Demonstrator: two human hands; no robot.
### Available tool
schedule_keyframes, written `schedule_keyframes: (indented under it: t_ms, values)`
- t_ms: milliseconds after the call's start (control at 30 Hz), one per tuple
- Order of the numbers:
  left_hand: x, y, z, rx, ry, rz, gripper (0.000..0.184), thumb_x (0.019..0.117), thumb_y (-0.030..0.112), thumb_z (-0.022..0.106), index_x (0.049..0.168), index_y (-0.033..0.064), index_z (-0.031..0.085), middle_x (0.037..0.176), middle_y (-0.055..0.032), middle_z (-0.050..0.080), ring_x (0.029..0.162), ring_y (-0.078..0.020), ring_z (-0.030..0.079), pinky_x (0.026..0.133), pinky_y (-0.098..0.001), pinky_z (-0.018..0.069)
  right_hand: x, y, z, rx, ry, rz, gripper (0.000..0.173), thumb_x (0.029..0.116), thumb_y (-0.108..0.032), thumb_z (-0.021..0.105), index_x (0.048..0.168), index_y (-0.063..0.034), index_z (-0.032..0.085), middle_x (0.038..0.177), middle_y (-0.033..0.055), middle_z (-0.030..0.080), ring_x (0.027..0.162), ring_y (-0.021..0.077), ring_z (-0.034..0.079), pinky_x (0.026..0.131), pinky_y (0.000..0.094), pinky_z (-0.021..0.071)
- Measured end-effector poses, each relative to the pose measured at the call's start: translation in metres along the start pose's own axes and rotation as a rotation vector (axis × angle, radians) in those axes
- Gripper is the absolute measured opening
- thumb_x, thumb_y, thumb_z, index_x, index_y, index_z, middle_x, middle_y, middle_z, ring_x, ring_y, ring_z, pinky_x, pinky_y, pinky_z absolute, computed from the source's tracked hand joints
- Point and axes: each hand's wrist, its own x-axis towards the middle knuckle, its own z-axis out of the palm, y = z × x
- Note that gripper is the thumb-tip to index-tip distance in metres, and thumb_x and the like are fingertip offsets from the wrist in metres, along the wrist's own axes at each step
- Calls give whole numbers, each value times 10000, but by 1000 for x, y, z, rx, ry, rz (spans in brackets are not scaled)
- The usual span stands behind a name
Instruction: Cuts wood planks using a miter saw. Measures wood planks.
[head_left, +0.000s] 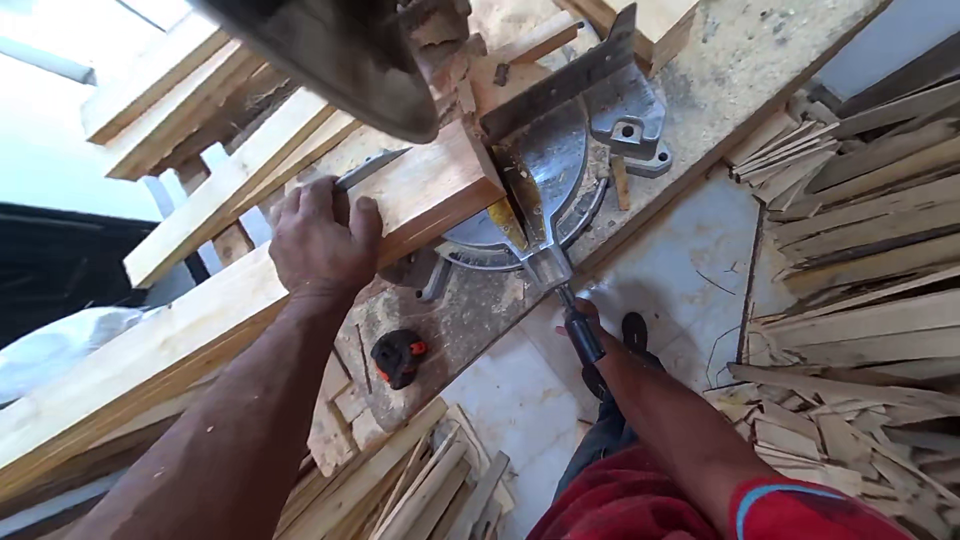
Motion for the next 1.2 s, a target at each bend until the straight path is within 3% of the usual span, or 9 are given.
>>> schedule_keyframes:
  t_ms: [300, 433, 633, 733, 833, 933, 1033, 1100, 1200]
  values:
    - [-4, 2, 0, -39, 24, -18, 747, 957, 614, 318, 1363, 36, 563, 1339, -306, 580, 1268, -525, 543, 932, -729, 439, -79, -174, -76, -376, 453, -831, 397, 982, -312, 661, 1246, -18, 625, 1076, 132, 695, 947, 224, 690, 847, 438, 584]
    - [-6, -1, 1, -35, 24, -33, 730, 962, 603, 336, 1382, 55, 572, 1369, -277, 583, 1291, -506, 538, 956, -714, 451, -53, -219, -58, -903, 468, -806, 381, 930, -318, 709, 1188, -40, 678, 1200, 188, 641, 1118, 352, 643, 924, 545, 553]
    - [-1, -4, 2, -33, 35, -13, 728, 956, 603, 344, 1356, 49, 595, 1330, -268, 610, 1265, -487, 564, 963, -691, 456, -91, -116, -131, -1029, 313, -624, 332, 1044, -367, 559, 899, -84, 656, 737, 109, 631, 683, 292, 651, 620, 538, 544]
    - [-3, -3, -1, -25, -4, -37, 719, 957, 600, 355, 1378, 62, 579, 1362, -264, 593, 1291, -482, 549, 967, -695, 454, -80, -31, -152, -1276, -209, -123, 412, 1051, -375, 505, 1082, -14, 700, 1048, 206, 693, 1032, 363, 670, 923, 584, 517]
    - [-1, -1, 0, -24, 4, -39, 718, 953, 614, 349, 1382, 85, 575, 1362, -258, 594, 1292, -471, 551, 956, -685, 461, -65, 2, -111, -1370, -501, -16, 455, 1062, -367, 495, 1157, 37, 683, 1146, 258, 674, 1119, 408, 641, 980, 608, 481]
    - [1, 0, 1, -27, 16, -40, 708, 958, 602, 342, 1377, 80, 574, 1357, -253, 598, 1291, -462, 554, 963, -669, 462, -48, -6, -65, -1096, -421, -195, 391, 996, -365, 652, 1109, 7, 694, 1010, 191, 709, 954, 318, 690, 893, 527, 540]
    - [0, -2, 0, -22, 17, -45, 709, 962, 607, 335, 1384, 89, 575, 1357, -245, 601, 1273, -467, 564, 946, -678, 472, -41, -22, -55, -992, -428, -400, 456, 961, -321, 721, 1252, 21, 644, 1169, 222, 694, 1117, 333, 666, 1012, 524, 508]
    - [2, -1, -1, -26, 26, -30, 705, 964, 597, 336, 1388, 86, 575, 1344, -251, 607, 1252, -476, 575, 927, -679, 481, -65, -50, -69, -1231, -454, -264, 419, 980, -342, 658, 1185, 24, 671, 1166, 238, 683, 1132, 374, 650, 999, 583, 490]
    - [7, -5, 2, -29, 54, -21, 691, 962, 594, 355, 1377, 96, 595, 1336, -224, 626, 1259, -453, 580, 959, -653, 482, -114, -94, -100, -1397, -693, -114, 458, 1020, -429, 535, 942, -14, 713, 873, 170, 721, 800, 337, 711, 766, 602, 561]
